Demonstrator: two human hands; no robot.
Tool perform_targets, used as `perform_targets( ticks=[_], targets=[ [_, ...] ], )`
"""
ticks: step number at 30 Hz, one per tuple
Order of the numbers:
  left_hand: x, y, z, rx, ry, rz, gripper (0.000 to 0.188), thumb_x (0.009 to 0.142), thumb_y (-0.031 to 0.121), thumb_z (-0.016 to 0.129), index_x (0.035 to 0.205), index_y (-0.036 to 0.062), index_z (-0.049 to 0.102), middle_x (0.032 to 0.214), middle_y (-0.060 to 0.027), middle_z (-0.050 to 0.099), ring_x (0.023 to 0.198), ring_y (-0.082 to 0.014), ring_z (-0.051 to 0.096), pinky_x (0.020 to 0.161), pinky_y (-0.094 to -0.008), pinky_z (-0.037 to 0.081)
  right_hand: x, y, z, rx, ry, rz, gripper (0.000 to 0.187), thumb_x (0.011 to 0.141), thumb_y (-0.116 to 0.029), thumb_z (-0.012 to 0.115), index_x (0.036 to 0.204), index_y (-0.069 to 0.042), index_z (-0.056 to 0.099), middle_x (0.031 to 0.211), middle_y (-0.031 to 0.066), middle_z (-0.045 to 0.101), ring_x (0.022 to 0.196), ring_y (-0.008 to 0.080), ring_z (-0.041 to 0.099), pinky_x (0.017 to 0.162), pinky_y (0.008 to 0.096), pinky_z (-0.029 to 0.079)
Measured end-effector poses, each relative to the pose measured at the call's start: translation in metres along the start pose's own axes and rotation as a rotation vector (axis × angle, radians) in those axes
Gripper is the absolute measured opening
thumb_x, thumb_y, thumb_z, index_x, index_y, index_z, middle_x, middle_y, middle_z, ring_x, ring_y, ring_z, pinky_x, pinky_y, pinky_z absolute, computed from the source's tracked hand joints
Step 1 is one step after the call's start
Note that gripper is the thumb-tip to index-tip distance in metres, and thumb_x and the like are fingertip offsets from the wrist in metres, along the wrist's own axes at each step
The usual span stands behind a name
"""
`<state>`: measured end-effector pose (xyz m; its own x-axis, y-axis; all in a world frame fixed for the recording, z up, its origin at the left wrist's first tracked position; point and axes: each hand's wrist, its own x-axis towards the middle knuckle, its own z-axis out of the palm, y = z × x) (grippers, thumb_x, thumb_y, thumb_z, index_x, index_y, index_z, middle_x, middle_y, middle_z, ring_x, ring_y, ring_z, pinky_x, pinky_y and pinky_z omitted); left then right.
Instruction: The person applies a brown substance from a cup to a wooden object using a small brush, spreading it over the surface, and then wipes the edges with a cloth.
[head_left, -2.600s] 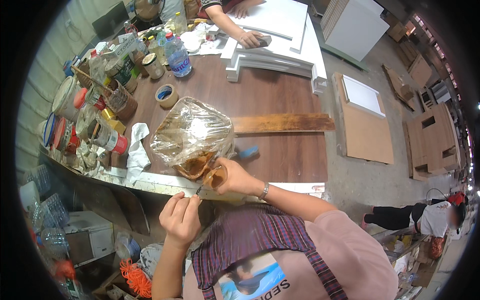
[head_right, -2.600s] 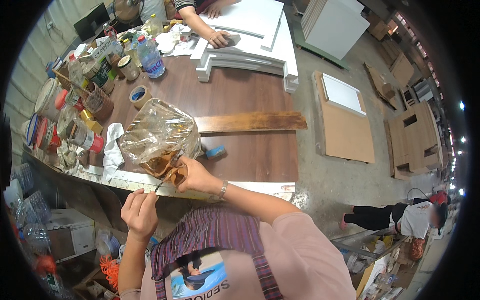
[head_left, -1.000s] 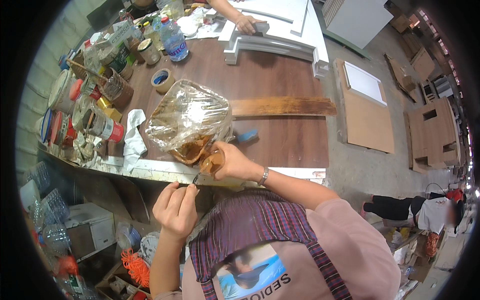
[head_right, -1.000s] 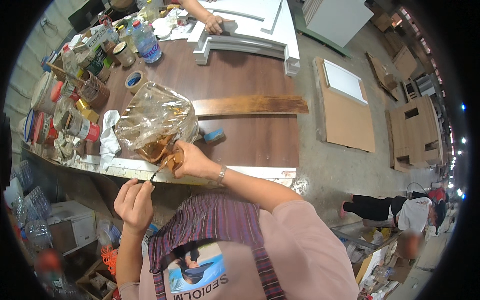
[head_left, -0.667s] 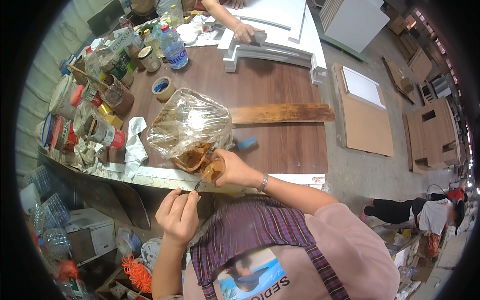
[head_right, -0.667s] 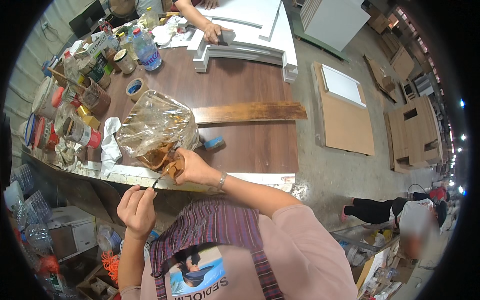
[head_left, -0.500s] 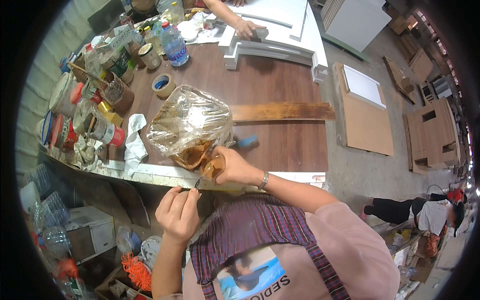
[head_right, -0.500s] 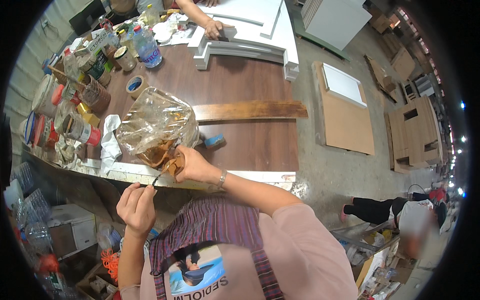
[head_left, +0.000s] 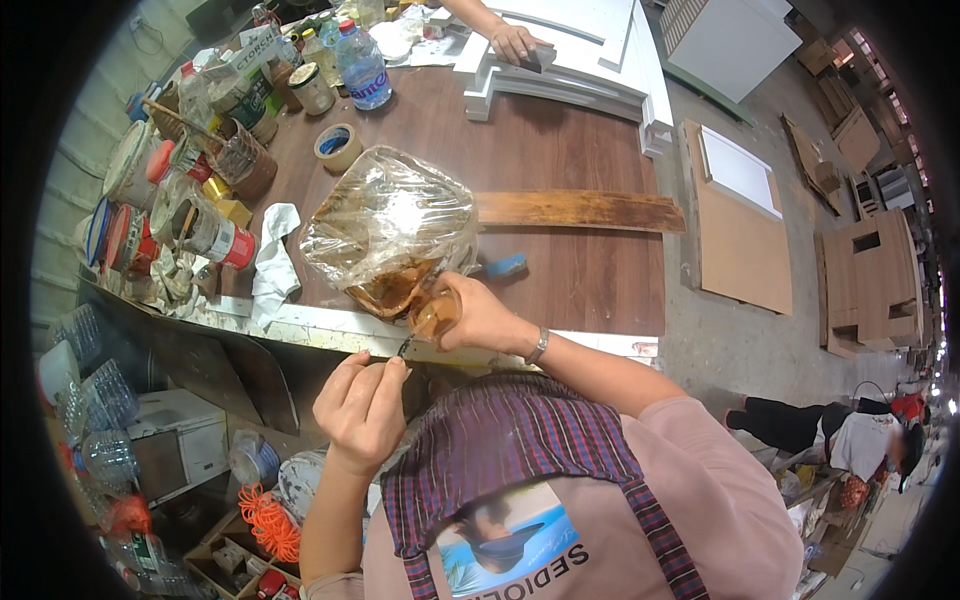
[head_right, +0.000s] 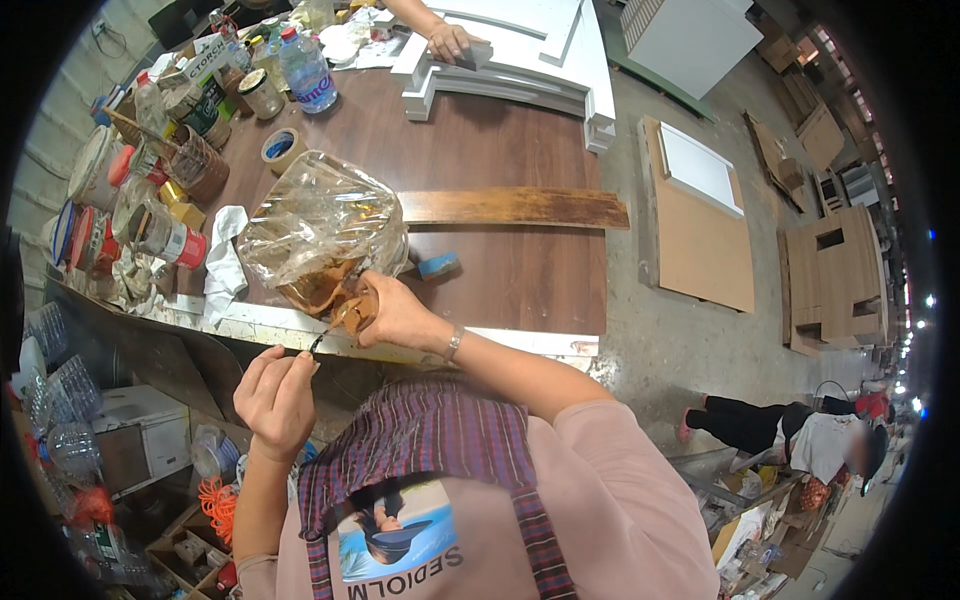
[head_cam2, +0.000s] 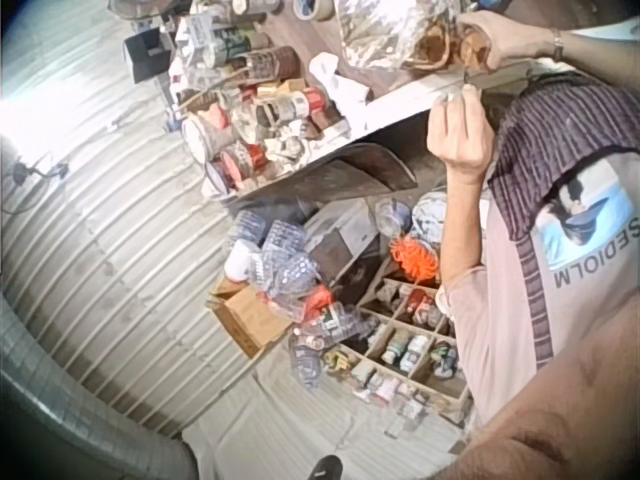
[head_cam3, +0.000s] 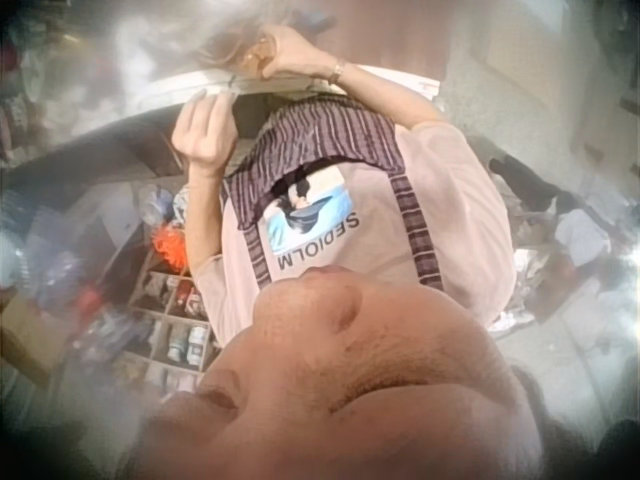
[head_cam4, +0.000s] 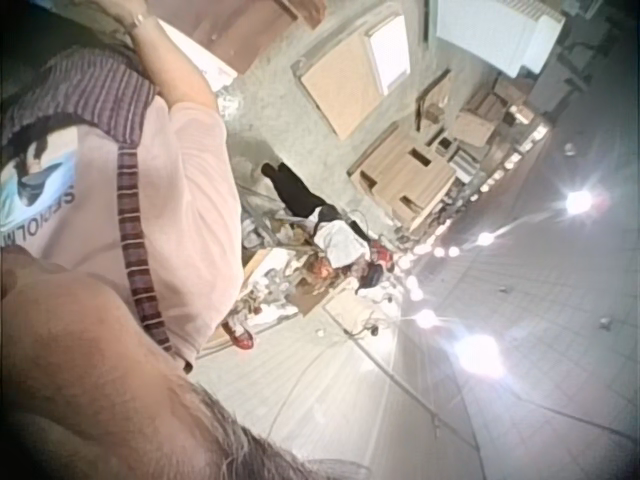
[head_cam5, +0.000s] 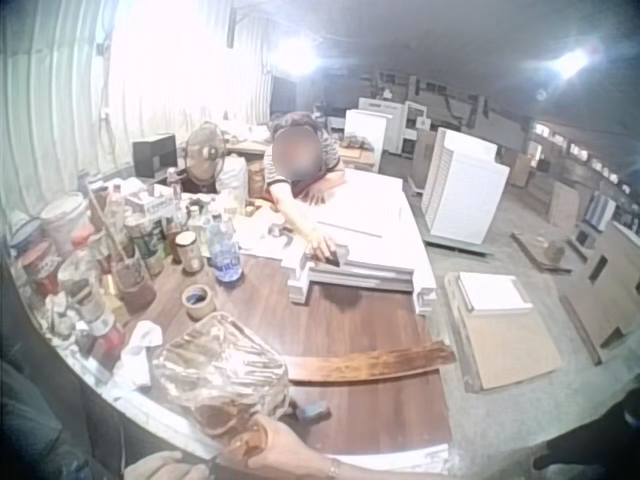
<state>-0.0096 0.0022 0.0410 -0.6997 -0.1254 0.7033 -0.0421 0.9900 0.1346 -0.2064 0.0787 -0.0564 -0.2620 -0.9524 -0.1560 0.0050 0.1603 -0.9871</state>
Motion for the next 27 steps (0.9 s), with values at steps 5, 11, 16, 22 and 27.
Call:
perform_targets(
  ticks=[5, 11, 16, 22, 27],
  targets=[
    [0.000, -0.002, 0.004, -0.008, 0.005, -0.008, 0.020, 0.072, -0.005, 0.074, 0.090, -0.0017, 0.068, 0.076, -0.0100, 0.062, 0.067, -0.0271, 0.062, 0.071, -0.0386, 0.059, 0.001, 0.009, -0.001, -0.046, 0.020, 0.004, 0.057, 0.058, -0.004, 0.079, 0.109, 0.003, 0.055, 0.095, 0.0069, 0.063, 0.090, 0.0131, 0.058, 0.085, 0.0290, 0.049],
    [-0.009, -0.009, 0.013, -0.108, 0.075, -0.222, 0.018, 0.072, -0.006, 0.075, 0.088, -0.0011, 0.068, 0.072, -0.0121, 0.059, 0.063, -0.0288, 0.060, 0.064, -0.0348, 0.054, -0.003, -0.002, 0.000, 0.059, 0.008, -0.016, 0.057, 0.058, -0.004, 0.080, 0.108, 0.002, 0.053, 0.093, 0.0065, 0.062, 0.088, 0.0130, 0.058, 0.081, 0.0291, 0.050],
    [-0.036, -0.015, 0.023, -0.616, 0.178, -1.003, 0.005, 0.085, -0.004, 0.069, 0.088, -0.0031, 0.066, 0.074, -0.0068, 0.065, 0.060, -0.0126, 0.056, 0.057, -0.0246, 0.044, -0.001, 0.000, 0.002, 0.072, 0.000, -0.010, 0.058, 0.058, -0.005, 0.081, 0.108, 0.002, 0.053, 0.095, 0.0075, 0.062, 0.091, 0.0131, 0.058, 0.083, 0.0289, 0.049],
    [-0.051, -0.030, 0.038, -1.076, 0.318, -1.368, 0.006, 0.091, 0.003, 0.066, 0.090, -0.0035, 0.066, 0.075, -0.0049, 0.064, 0.062, -0.0095, 0.058, 0.062, -0.0232, 0.050, -0.001, -0.001, -0.004, -0.015, 0.022, -0.002, 0.056, 0.056, -0.010, 0.082, 0.104, 0.002, 0.055, 0.095, 0.0081, 0.062, 0.090, 0.0151, 0.058, 0.084, 0.0299, 0.049],
    [-0.055, -0.031, 0.037, -1.206, 0.397, -1.512, 0.006, 0.093, 0.003, 0.065, 0.092, -0.0025, 0.065, 0.072, -0.0040, 0.063, 0.061, -0.0095, 0.060, 0.062, -0.0259, 0.058, 0.000, -0.002, -0.001, -0.043, 0.021, -0.017, 0.059, 0.054, -0.013, 0.082, 0.104, 0.002, 0.055, 0.096, 0.0097, 0.061, 0.090, 0.0163, 0.057, 0.084, 0.0306, 0.048]
  ],
)
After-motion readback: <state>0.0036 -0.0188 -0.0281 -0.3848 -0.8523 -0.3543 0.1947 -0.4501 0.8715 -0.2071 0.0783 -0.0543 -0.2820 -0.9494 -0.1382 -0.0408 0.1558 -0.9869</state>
